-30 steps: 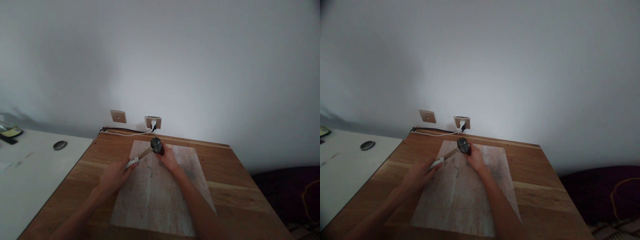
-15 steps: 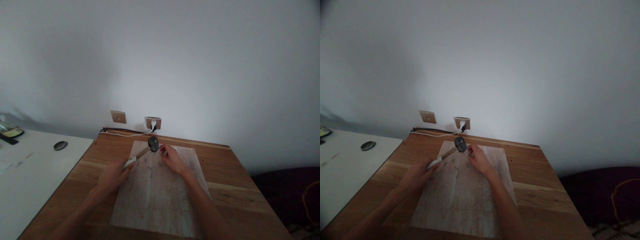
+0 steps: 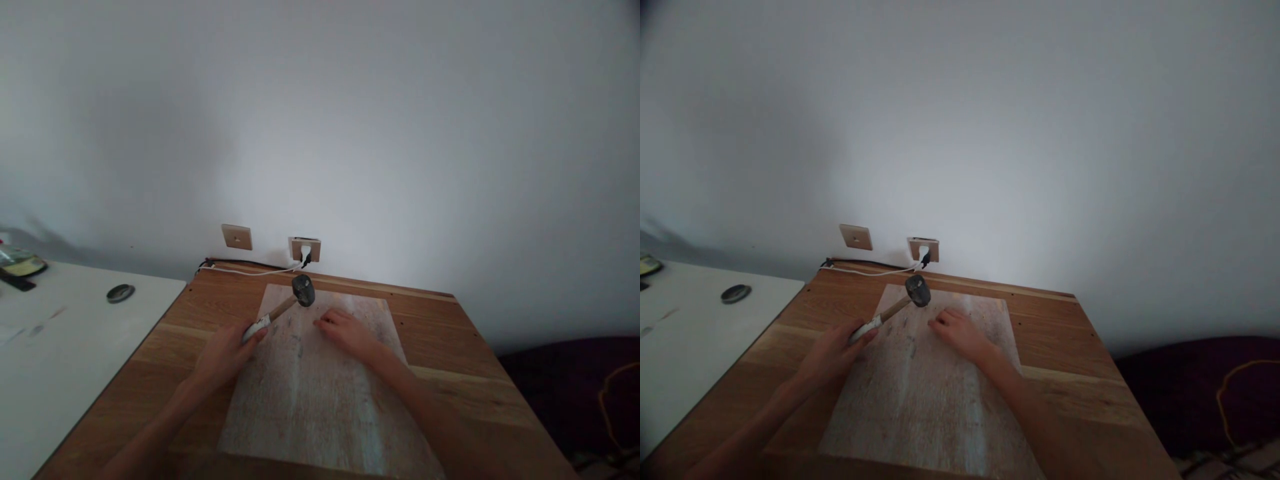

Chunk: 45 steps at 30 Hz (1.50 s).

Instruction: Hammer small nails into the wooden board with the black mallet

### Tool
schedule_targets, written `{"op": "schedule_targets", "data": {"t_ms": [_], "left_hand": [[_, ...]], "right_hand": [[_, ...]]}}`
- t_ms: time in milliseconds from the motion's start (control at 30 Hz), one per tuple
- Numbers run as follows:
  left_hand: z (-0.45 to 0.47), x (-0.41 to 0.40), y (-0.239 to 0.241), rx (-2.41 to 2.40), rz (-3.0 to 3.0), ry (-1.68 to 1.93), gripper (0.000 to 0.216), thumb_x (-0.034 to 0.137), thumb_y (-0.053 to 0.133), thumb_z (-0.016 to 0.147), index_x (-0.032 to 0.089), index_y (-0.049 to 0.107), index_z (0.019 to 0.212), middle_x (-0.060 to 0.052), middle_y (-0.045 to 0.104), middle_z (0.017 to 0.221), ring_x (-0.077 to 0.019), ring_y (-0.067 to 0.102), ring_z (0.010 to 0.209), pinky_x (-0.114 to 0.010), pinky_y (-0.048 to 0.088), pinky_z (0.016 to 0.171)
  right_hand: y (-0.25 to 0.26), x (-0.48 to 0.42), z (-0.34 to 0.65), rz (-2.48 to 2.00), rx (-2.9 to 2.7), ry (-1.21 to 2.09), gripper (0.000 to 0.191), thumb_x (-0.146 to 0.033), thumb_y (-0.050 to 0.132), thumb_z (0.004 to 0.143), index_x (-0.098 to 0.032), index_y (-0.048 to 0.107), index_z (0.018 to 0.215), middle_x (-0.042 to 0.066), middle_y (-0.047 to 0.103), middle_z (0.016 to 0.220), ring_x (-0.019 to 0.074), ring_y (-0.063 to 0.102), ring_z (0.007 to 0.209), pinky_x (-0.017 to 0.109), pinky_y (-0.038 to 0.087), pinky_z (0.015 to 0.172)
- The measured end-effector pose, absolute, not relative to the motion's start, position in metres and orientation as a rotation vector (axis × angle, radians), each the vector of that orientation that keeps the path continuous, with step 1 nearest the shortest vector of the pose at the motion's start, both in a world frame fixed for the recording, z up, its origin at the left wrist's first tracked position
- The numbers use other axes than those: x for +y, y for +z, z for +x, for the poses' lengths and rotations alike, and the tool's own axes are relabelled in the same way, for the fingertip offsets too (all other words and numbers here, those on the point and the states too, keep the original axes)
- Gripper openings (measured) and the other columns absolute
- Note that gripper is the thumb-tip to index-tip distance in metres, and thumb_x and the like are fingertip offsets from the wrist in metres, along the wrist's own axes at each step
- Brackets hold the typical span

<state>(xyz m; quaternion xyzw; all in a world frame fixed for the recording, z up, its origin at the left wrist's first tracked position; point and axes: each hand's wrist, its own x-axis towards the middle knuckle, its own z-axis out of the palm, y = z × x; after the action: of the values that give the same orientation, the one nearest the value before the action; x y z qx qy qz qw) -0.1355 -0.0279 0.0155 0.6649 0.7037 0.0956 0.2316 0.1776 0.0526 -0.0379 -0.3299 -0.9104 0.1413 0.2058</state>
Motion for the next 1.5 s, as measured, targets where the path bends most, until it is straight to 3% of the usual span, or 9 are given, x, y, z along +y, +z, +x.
{"op": "schedule_targets", "data": {"t_ms": [167,400,633,867,1133,1300,1367,1500], "left_hand": [[-0.137,-0.029,0.016,1.943,1.813,0.279,0.051,0.061,0.039,0.099,0.022,0.072,0.105,-0.011,0.078,0.097,-0.0284,0.073,0.092,-0.031,0.045,0.074],[-0.133,-0.029,0.018,1.935,1.815,0.279,0.051,0.059,0.039,0.100,0.021,0.073,0.102,-0.011,0.078,0.093,-0.0285,0.073,0.090,-0.031,0.045,0.073],[-0.120,-0.022,0.017,1.855,1.859,0.302,0.046,0.057,0.041,0.101,0.022,0.071,0.108,-0.009,0.078,0.096,-0.0269,0.074,0.093,-0.030,0.045,0.073],[-0.109,-0.019,0.022,1.901,1.982,0.101,0.045,0.056,0.039,0.103,0.021,0.068,0.108,-0.013,0.078,0.097,-0.0320,0.074,0.094,-0.034,0.047,0.074],[-0.108,-0.018,0.018,1.865,2.009,0.106,0.045,0.055,0.038,0.103,0.022,0.067,0.110,-0.012,0.078,0.098,-0.0312,0.074,0.096,-0.034,0.048,0.076],[-0.114,-0.018,0.014,1.868,1.969,0.197,0.046,0.057,0.040,0.102,0.022,0.069,0.107,-0.011,0.078,0.097,-0.0293,0.074,0.095,-0.032,0.047,0.076],[-0.118,-0.017,0.013,1.871,1.926,0.260,0.047,0.057,0.039,0.102,0.022,0.070,0.108,-0.010,0.078,0.098,-0.0282,0.074,0.096,-0.031,0.047,0.078],[-0.123,-0.014,0.008,1.901,1.857,0.353,0.048,0.058,0.040,0.101,0.022,0.071,0.109,-0.010,0.079,0.099,-0.0287,0.074,0.096,-0.031,0.047,0.077]], "right_hand": [[-0.047,0.076,0.168,-1.167,-2.181,0.471,0.027,-0.011,0.052,0.096,-0.018,0.074,0.110,0.010,0.076,0.103,0.0192,0.072,0.089,0.031,0.058,0.080],[-0.051,0.076,0.152,-1.235,-2.051,0.594,0.017,-0.015,0.064,0.088,-0.021,0.077,0.098,0.007,0.077,0.099,0.0208,0.071,0.091,0.034,0.055,0.086],[-0.053,0.077,0.150,-1.320,-1.955,0.670,0.028,-0.015,0.066,0.086,-0.018,0.071,0.113,0.005,0.075,0.089,0.0203,0.069,0.079,0.032,0.054,0.077],[-0.053,0.077,0.153,-1.323,-1.916,0.662,0.034,-0.013,0.071,0.079,-0.018,0.067,0.112,0.009,0.075,0.105,0.0244,0.069,0.092,0.035,0.054,0.083],[-0.054,0.078,0.153,-1.286,-1.933,0.640,0.027,-0.018,0.073,0.081,-0.018,0.065,0.106,0.009,0.074,0.103,0.0250,0.068,0.094,0.036,0.053,0.085],[-0.050,0.071,0.158,-1.288,-1.931,0.596,0.040,-0.020,0.070,0.084,-0.020,0.059,0.122,0.008,0.069,0.107,0.0224,0.066,0.090,0.037,0.055,0.083],[-0.044,0.060,0.159,-1.294,-1.939,0.563,0.035,-0.021,0.063,0.090,-0.019,0.057,0.124,0.010,0.066,0.109,0.0224,0.064,0.091,0.038,0.054,0.085],[-0.030,0.030,0.144,-1.186,-2.143,0.601,0.014,-0.019,0.062,0.093,-0.021,0.066,0.106,0.007,0.065,0.102,0.0216,0.064,0.093,0.036,0.053,0.089]]}}
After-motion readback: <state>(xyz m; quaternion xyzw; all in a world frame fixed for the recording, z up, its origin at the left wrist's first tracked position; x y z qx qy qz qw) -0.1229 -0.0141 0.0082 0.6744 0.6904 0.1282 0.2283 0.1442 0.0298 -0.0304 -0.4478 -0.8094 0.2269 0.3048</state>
